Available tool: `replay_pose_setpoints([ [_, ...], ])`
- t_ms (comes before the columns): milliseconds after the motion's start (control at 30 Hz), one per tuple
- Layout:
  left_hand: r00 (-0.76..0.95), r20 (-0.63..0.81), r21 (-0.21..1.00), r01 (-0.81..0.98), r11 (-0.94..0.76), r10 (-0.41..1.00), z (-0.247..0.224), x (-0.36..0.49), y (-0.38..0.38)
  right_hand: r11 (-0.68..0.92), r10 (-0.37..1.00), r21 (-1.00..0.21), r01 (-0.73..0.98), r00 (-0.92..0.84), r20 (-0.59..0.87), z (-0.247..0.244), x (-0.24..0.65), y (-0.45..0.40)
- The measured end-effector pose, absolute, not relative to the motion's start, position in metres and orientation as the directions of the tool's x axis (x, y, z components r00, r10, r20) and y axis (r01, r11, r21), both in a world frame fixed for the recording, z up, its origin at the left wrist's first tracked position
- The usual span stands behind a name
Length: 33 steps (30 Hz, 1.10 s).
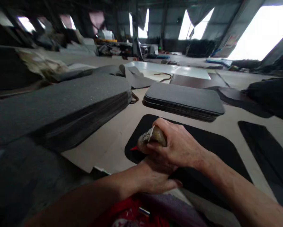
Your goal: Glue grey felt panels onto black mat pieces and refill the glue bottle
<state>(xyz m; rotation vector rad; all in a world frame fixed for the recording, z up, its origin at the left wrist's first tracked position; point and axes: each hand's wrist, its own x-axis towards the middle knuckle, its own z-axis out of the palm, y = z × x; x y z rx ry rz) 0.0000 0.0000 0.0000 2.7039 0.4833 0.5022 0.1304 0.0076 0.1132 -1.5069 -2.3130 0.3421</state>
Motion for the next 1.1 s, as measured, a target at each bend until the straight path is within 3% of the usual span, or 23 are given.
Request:
replay_pose_setpoints([
  [267, 0.889, 0.228, 0.439, 0.27, -0.857, 0.397, 0.005, 0.002, 0.0, 0.41, 0.911, -0.404, 0.818, -0.389, 0.137, 0.11, 0.131, 0.008],
  [533, 0.875, 0.27, 0.292, 0.324, -0.9, 0.402, 0.009, -0.001, -0.002, 0.418, 0.907, -0.342, 0.842, -0.367, 0.206, 0.11, 0.133, 0.022],
  [767, 0.882, 0.237, 0.293, 0.334, -0.896, 0.406, 0.013, 0.0, -0.002, 0.381, 0.924, -0.365, 0.849, -0.333, 0.19, 0.112, 0.137, 0.028],
  [933, 0.865, 0.278, 0.264, 0.35, -0.899, 0.418, 0.011, 0.0, -0.003, 0.401, 0.912, -0.423, 0.812, -0.398, 0.101, 0.116, 0.134, 0.022],
  [1100, 0.865, 0.287, 0.265, 0.34, -0.902, 0.411, 0.008, 0.001, -0.003, 0.426, 0.901, -0.391, 0.816, -0.421, 0.103, 0.119, 0.131, 0.021],
])
